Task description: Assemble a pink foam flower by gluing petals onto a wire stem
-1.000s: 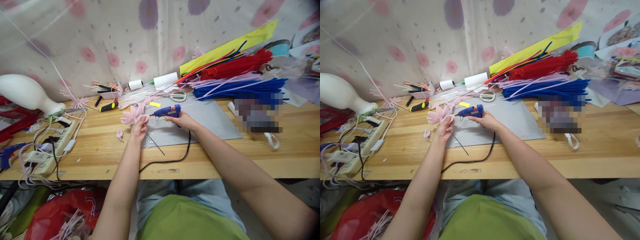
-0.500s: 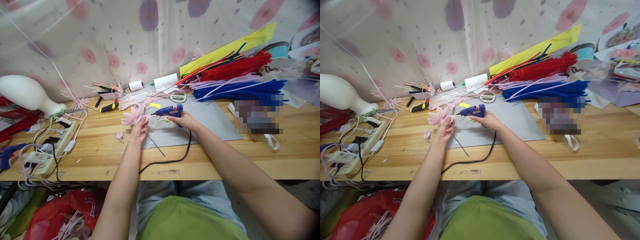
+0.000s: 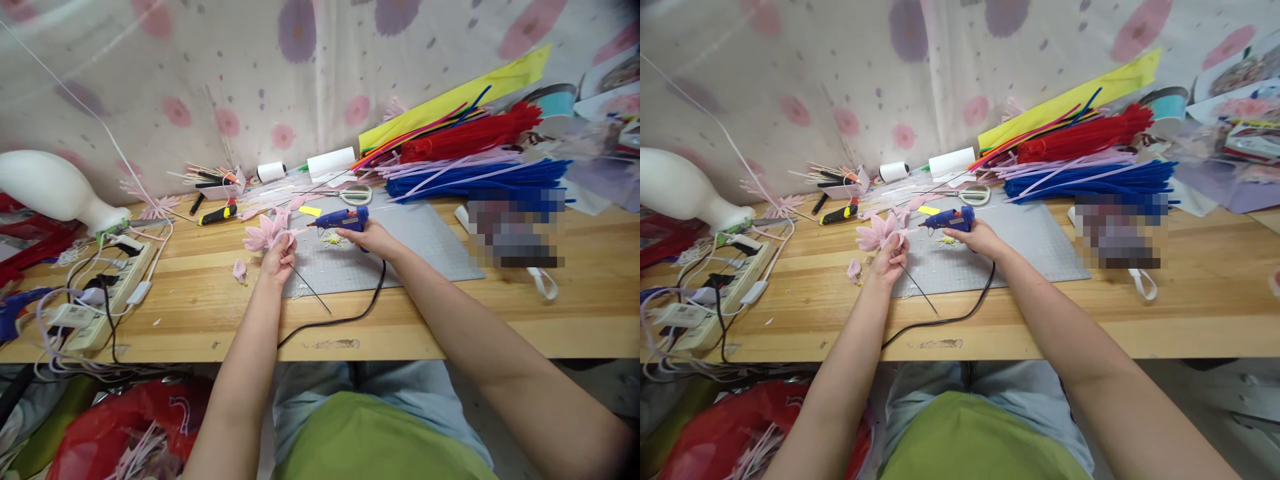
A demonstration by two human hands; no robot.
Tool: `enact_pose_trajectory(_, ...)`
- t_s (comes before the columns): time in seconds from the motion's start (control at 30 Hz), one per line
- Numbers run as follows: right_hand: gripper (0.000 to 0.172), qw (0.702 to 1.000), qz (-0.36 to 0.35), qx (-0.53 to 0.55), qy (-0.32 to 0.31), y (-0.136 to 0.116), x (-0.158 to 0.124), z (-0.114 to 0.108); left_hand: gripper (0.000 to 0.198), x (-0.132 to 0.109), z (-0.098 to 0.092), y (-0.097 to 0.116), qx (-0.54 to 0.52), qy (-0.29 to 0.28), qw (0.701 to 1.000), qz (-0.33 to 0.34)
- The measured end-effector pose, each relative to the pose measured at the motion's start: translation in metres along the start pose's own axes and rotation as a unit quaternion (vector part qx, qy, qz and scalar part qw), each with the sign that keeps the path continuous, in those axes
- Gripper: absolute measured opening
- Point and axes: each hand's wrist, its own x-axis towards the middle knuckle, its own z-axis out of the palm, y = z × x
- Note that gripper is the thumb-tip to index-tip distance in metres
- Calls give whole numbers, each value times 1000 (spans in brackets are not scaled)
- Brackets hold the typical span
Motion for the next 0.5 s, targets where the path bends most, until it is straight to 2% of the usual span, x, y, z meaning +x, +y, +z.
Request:
enact_pose_trajectory(0.1, 44, 999, 1, 48, 25, 3, 3, -1, 15, 1, -1, 0, 4, -4, 1000, 2)
enact_pose_trajectory(0.2, 43, 996, 11, 52, 77, 9, 8, -4, 15, 1, -2, 0, -2, -16, 1000, 2)
enact_pose_trajectory(0.37, 46, 977, 46, -82, 192, 24, 24, -12, 10, 1, -3, -1, 16, -28, 999, 5)
enact_pose_trajectory(0.5, 48, 963, 51, -191, 182, 31, 33, -14, 7, 0, -3, -2, 35, -38, 999, -2)
